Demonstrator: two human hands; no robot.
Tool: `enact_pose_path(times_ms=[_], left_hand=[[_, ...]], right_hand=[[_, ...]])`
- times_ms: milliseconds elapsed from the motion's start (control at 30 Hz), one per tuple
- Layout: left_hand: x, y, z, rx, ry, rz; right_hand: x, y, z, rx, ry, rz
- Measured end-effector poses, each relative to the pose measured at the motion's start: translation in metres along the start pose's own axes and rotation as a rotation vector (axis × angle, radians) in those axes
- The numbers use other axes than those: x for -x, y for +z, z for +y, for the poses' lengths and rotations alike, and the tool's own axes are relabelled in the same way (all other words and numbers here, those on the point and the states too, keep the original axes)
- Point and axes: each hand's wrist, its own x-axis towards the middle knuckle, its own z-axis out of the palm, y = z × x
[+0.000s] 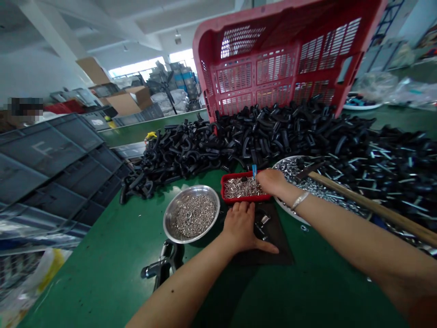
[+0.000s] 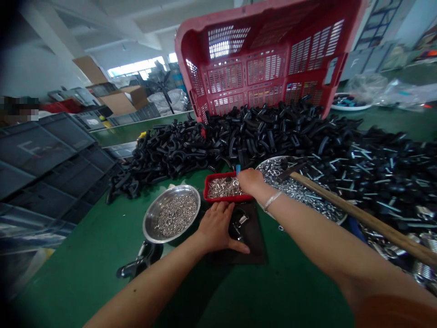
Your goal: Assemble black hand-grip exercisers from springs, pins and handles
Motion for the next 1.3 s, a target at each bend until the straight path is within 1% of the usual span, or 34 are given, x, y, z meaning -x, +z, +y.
enact_pose_path(times_ms=[67, 133, 167, 200, 233, 300, 367, 467, 600, 767, 900, 1033, 1167, 1233, 1300], left_hand=[[-0.01, -0.013, -0.012, 0.034, -0.054, 0.033], [-0.028, -0.026, -0.026, 0.008, -0.198, 0.075], [-0.039, -0.03, -0.033, -0.019, -0.257, 0.048], [-0.05, -0.032, -0.039, -0.04, -0.286, -0.006], [-0.061, -0.032, -0.044, -0.045, -0.291, -0.075], [-0.079, -0.028, -0.05, -0.036, -0.267, -0.151], [-0.091, -0.021, -0.052, -0.02, -0.243, -0.165], [-0.098, -0.012, -0.051, 0.0, -0.241, -0.159], [-0.097, -0.01, -0.052, 0.041, -0.257, -0.114], [-0.091, -0.011, -0.056, 0.123, -0.274, -0.001], [-0.087, -0.012, -0.06, 0.246, -0.247, 0.087], [-0.084, -0.012, -0.057, 0.41, -0.228, 0.132], [-0.07, -0.011, -0.047, 0.527, -0.217, 0.133], [-0.056, -0.009, -0.041, 0.551, -0.176, 0.098], [-0.041, -0.007, -0.036, 0.528, -0.134, 0.061]], right_hand=[[0.005, 0.0, 0.006, -0.016, 0.021, 0.024], [0.01, 0.0, 0.011, -0.044, 0.022, 0.044], [0.012, 0.001, 0.012, -0.063, 0.014, 0.051], [0.013, 0.001, 0.013, -0.085, 0.003, 0.057], [0.014, 0.002, 0.014, -0.108, -0.009, 0.062], [0.014, 0.005, 0.016, -0.162, -0.032, 0.074], [0.012, 0.008, 0.019, -0.222, -0.045, 0.088], [0.01, 0.012, 0.026, -0.313, -0.039, 0.104], [0.009, 0.014, 0.03, -0.418, -0.025, 0.106], [0.01, 0.013, 0.028, -0.489, -0.023, 0.14], [0.012, 0.012, 0.026, -0.52, -0.004, 0.171], [0.013, 0.012, 0.022, -0.57, -0.01, 0.182], [0.012, 0.012, 0.016, -0.62, -0.034, 0.185], [0.011, 0.013, 0.015, -0.634, -0.036, 0.184], [0.01, 0.014, 0.014, -0.645, -0.039, 0.184]])
